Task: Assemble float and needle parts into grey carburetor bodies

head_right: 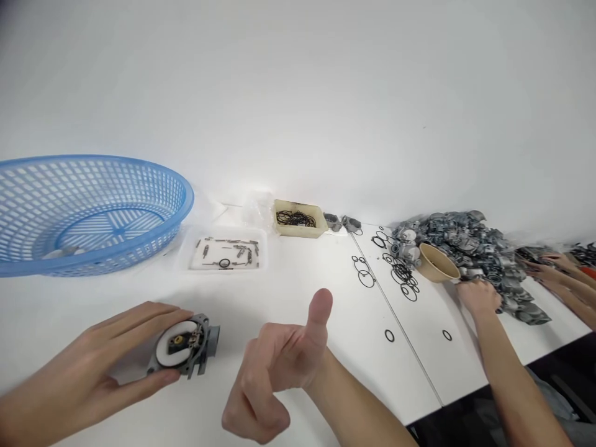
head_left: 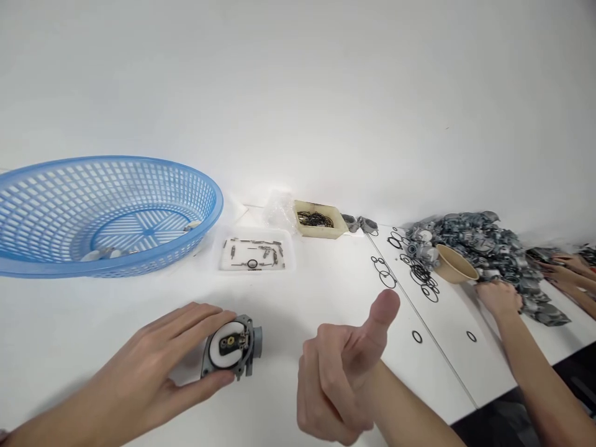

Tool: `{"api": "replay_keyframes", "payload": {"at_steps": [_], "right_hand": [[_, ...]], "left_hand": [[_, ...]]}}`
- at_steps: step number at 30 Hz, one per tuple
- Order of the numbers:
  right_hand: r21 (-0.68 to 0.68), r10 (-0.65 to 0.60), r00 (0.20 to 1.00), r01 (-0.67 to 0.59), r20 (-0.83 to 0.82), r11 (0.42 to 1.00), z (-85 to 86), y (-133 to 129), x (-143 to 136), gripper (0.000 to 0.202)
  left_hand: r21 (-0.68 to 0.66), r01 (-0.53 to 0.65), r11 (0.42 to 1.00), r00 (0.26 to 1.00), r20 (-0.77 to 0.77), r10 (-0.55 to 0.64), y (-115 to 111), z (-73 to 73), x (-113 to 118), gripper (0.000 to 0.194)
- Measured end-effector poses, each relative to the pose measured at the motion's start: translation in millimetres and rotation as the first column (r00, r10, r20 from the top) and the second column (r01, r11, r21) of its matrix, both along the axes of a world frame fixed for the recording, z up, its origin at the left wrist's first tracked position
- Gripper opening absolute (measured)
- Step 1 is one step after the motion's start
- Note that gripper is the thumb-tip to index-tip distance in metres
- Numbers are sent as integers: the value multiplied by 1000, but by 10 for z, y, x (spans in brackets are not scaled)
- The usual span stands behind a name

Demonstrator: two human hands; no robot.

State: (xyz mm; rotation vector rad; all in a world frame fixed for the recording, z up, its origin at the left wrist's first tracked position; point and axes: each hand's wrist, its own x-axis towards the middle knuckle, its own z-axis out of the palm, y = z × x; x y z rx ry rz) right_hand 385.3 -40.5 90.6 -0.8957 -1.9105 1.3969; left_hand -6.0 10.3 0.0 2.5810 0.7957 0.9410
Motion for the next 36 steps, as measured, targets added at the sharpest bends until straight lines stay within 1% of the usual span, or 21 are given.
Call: {"api": "replay_keyframes", "payload": {"at_steps": [2,3,4,6,7,8,10,13,14,15,16,18,22,27,28,30,31,32,34,35,36], "right_hand": [[13,-12,999,13,-38,1000,277,-23,259,30],[10,-20,998,21,-56,1000,398,-27,357,16],[12,-16,997,17,-80,1000,500,-28,425,12],[5,-5,992,6,-123,1000,616,-22,434,5],[-2,5,990,-5,-141,1000,617,-19,364,7],[-15,18,988,-20,-154,1000,575,-18,244,10],[-47,53,983,-62,-175,997,365,-17,-121,29],[-134,143,965,-176,-222,975,-133,6,-758,52],[-242,156,921,-253,-356,937,-295,25,-926,54],[-356,67,901,-236,-428,904,-434,50,-1052,50],[-422,1,898,-208,-440,882,-543,76,-1135,47],[-499,-99,904,-136,-416,856,-662,128,-1190,43],[-497,-152,927,-40,-342,867,-673,177,-1135,43],[-384,-185,952,81,-243,920,-682,104,-1197,36],[-328,-198,961,127,-191,936,-691,78,-1224,36],[-117,-225,974,220,-36,969,-712,25,-1278,41],[6,-246,969,246,17,969,-723,2,-1304,40],[124,-263,964,256,47,959,-734,-18,-1328,34],[309,-271,962,248,31,918,-756,-43,-1366,15],[379,-265,964,240,15,894,-766,-49,-1379,15],[430,-257,966,232,0,872,-778,-51,-1389,22]], "left_hand": [[3,-1,1000,1000,-9,1,7,-15,2,47],[10,-1,1000,1000,-11,1,11,-22,4,47],[17,1,1000,1000,-12,0,14,-29,6,48],[26,6,1000,1000,-15,-6,20,-44,10,48],[27,9,1000,1000,-15,-8,22,-53,9,48],[26,12,1000,1000,-18,-11,23,-64,6,48],[25,6,1000,1000,-23,-6,26,-94,-6,50],[34,-3,999,1000,-24,3,30,-144,-27,53],[27,-4,1000,1000,-21,5,31,-155,-30,52],[16,-3,1000,1000,-15,4,32,-160,-30,51],[-1,1,1000,1000,-13,-1,31,-159,-27,49],[-26,11,1000,1000,-4,-11,28,-136,-16,47],[-25,32,999,999,-4,-32,10,-50,3,44],[-59,32,998,995,-90,-38,-41,31,2,46],[-63,34,997,993,-106,-41,-51,41,1,47],[-76,40,996,991,-125,-49,-65,55,1,47],[-82,42,996,991,-125,-52,-69,62,3,48],[-89,43,995,991,-124,-54,-72,68,5,48],[-105,45,993,991,-119,-58,-74,77,10,48],[-113,47,993,991,-117,-60,-74,80,12,48],[-119,49,992,991,-115,-63,-74,80,13,48]]}}
